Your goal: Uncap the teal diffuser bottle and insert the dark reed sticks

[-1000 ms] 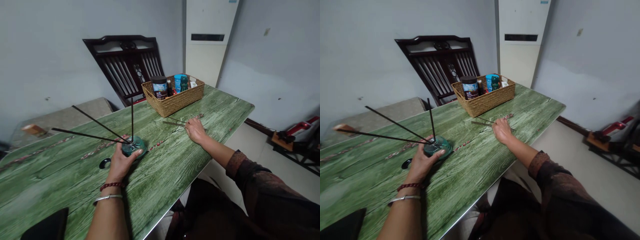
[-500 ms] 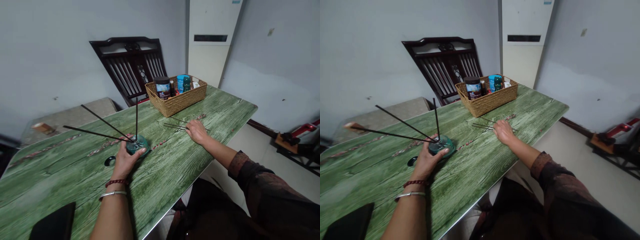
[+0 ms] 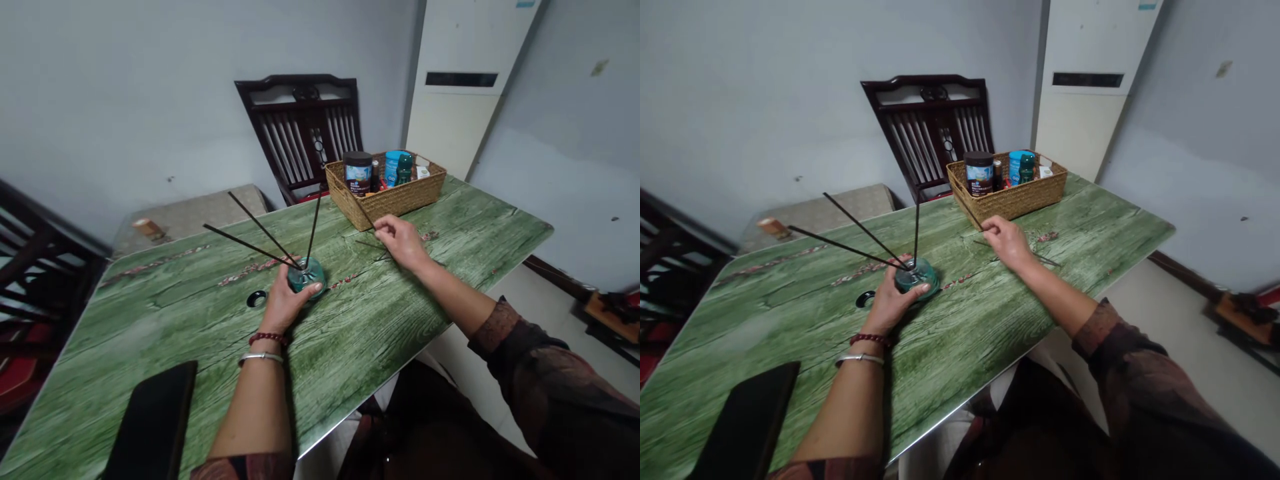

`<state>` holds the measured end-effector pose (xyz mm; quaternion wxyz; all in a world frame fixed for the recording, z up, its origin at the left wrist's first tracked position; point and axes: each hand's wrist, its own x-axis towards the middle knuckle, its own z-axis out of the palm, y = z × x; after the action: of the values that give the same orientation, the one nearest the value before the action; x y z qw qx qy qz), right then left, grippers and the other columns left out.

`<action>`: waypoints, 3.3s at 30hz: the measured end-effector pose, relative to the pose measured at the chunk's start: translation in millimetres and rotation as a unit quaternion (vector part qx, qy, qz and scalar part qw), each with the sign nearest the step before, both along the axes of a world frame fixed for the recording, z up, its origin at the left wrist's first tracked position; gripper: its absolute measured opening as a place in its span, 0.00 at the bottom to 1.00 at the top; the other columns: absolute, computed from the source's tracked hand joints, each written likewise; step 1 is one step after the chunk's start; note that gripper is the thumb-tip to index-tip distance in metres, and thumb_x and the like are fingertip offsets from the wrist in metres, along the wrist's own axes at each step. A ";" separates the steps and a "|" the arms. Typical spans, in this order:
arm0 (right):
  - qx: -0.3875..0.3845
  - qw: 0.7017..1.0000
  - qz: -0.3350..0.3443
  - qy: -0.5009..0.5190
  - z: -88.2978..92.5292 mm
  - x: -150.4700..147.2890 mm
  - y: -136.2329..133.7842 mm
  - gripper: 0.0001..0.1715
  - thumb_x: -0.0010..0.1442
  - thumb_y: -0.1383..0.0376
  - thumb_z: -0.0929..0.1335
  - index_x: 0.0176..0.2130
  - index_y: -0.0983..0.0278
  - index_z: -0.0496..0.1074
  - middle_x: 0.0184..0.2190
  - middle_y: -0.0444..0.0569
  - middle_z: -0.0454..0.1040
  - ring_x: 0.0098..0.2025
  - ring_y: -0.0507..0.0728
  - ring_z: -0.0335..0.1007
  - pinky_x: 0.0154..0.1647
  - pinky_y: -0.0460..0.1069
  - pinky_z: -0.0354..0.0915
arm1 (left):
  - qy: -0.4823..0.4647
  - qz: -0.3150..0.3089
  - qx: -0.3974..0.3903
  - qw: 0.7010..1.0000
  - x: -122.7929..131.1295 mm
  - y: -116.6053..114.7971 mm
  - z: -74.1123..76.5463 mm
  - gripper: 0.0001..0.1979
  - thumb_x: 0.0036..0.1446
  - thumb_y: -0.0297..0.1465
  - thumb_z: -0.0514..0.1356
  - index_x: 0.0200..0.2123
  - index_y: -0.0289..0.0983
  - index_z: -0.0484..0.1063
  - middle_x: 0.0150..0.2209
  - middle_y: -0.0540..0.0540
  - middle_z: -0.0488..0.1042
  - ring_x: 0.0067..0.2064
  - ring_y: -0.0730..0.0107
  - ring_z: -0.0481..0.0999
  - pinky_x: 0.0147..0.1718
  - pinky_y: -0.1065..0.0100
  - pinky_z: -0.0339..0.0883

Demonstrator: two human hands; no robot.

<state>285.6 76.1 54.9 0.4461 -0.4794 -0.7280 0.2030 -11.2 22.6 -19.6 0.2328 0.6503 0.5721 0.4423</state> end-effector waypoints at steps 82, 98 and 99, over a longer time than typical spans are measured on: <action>-0.003 0.960 0.183 0.210 46.6 -141.7 5.5 0.06 0.58 0.65 0.69 0.36 0.61 0.67 0.30 0.40 0.74 0.36 0.52 0.75 0.34 0.45 0.70 | -0.041 0.004 -0.012 0.999 3.5 -6.2 9.8 0.36 0.45 0.45 0.71 0.55 0.39 0.67 0.51 0.40 0.77 0.49 0.53 0.78 0.53 0.52 0.68; 0.038 0.991 0.111 -0.066 -3.4 -121.1 -12.1 0.09 0.62 0.63 0.71 0.44 0.60 0.73 0.39 0.43 0.79 0.42 0.54 0.75 0.44 0.47 0.65 | -0.005 0.012 0.000 1.000 -0.2 -3.6 10.0 0.35 0.45 0.48 0.70 0.53 0.40 0.67 0.47 0.42 0.78 0.49 0.51 0.78 0.50 0.51 0.70; 0.044 0.991 0.099 -0.077 -5.3 -107.8 -10.9 0.09 0.63 0.63 0.71 0.45 0.60 0.73 0.40 0.44 0.79 0.43 0.54 0.75 0.45 0.47 0.65 | -0.005 0.013 -0.003 1.000 -0.2 -3.4 10.0 0.34 0.45 0.49 0.70 0.52 0.40 0.68 0.47 0.42 0.78 0.49 0.51 0.78 0.50 0.51 0.70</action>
<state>177.8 65.2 49.5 0.3872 -0.3994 -0.8122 0.1760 -11.4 19.2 -9.6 0.2315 0.6397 0.5806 0.4473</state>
